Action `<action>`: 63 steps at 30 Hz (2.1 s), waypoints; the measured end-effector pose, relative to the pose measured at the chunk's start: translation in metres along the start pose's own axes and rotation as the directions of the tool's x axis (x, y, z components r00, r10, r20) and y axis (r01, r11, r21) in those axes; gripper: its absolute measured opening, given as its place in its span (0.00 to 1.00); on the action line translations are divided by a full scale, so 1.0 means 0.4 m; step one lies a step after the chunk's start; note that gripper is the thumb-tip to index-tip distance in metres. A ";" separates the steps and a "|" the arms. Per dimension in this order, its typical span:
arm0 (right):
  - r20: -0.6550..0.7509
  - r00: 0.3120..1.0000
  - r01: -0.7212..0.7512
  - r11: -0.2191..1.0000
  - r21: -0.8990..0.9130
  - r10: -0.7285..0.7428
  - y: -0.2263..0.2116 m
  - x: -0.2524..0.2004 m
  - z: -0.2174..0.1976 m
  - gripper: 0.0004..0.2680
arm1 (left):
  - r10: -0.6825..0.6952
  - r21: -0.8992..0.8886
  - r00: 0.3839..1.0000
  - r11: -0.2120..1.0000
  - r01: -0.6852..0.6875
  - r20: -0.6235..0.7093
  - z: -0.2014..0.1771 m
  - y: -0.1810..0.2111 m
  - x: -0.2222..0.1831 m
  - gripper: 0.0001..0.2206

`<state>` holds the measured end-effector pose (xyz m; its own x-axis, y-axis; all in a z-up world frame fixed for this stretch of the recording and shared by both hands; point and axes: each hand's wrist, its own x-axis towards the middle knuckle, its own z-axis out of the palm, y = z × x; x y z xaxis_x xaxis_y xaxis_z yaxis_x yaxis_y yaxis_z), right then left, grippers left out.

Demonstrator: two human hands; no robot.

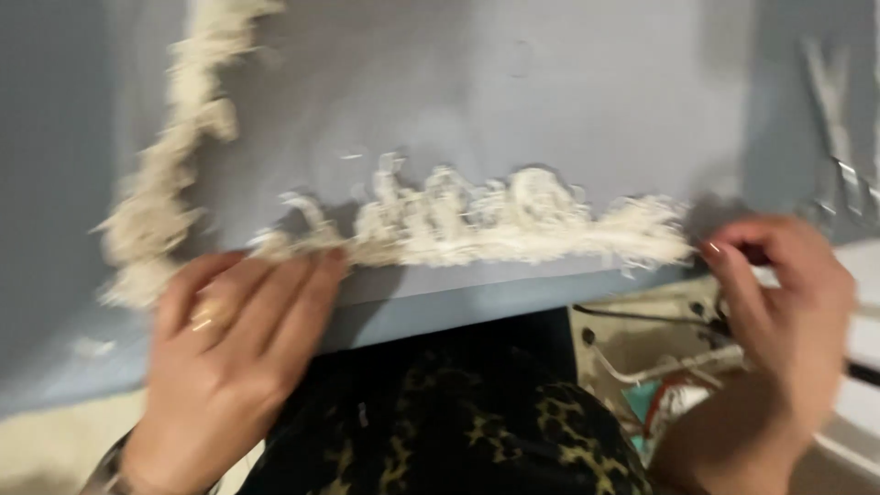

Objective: Trimming and arranging white fringe on a piece of fabric

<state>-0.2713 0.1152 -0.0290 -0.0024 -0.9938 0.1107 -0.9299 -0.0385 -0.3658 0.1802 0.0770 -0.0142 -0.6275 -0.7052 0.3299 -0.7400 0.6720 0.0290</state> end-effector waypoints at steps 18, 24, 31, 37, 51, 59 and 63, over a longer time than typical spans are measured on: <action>0.123 0.992 -0.036 0.975 0.218 0.009 -0.112 0.086 -0.006 0.06 | -0.076 0.068 0.997 0.995 0.079 -0.034 0.001 -0.049 -0.058 0.03; 0.040 0.996 -0.090 0.979 0.183 0.084 -0.060 0.077 -0.037 0.05 | -0.029 0.100 0.996 0.994 0.036 -0.079 0.001 0.008 -0.018 0.04; 0.013 0.998 -0.062 0.995 0.084 0.061 0.072 0.025 -0.063 0.06 | 0.012 -0.064 0.995 0.998 -0.018 -0.095 0.017 0.056 0.046 0.07; -0.030 0.969 -0.245 0.968 0.061 0.247 0.081 0.026 -0.052 0.06 | 0.052 -0.131 0.987 0.989 -0.072 -0.153 0.030 0.076 0.069 0.06; 0.083 0.756 0.516 0.670 0.534 -0.649 -0.347 0.165 0.169 0.10 | 0.010 -0.115 1.000 0.993 -0.013 -0.026 -0.012 -0.040 0.020 0.09; 0.095 0.783 0.573 0.773 0.272 -0.614 -0.338 0.150 0.192 0.16 | 0.097 -0.236 0.995 0.966 -0.102 -0.031 -0.031 -0.090 0.025 0.07; 0.128 0.778 0.568 0.776 0.273 -0.614 -0.323 0.148 0.197 0.23 | 0.125 -0.099 0.991 0.987 -0.130 -0.049 -0.040 -0.126 0.007 0.12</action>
<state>-0.1223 0.0530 -0.0481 0.6167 -0.7633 0.1925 -0.6228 -0.6227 -0.4738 0.2195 0.0446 0.0003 -0.7028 -0.6035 0.3767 -0.6248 0.7768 0.0790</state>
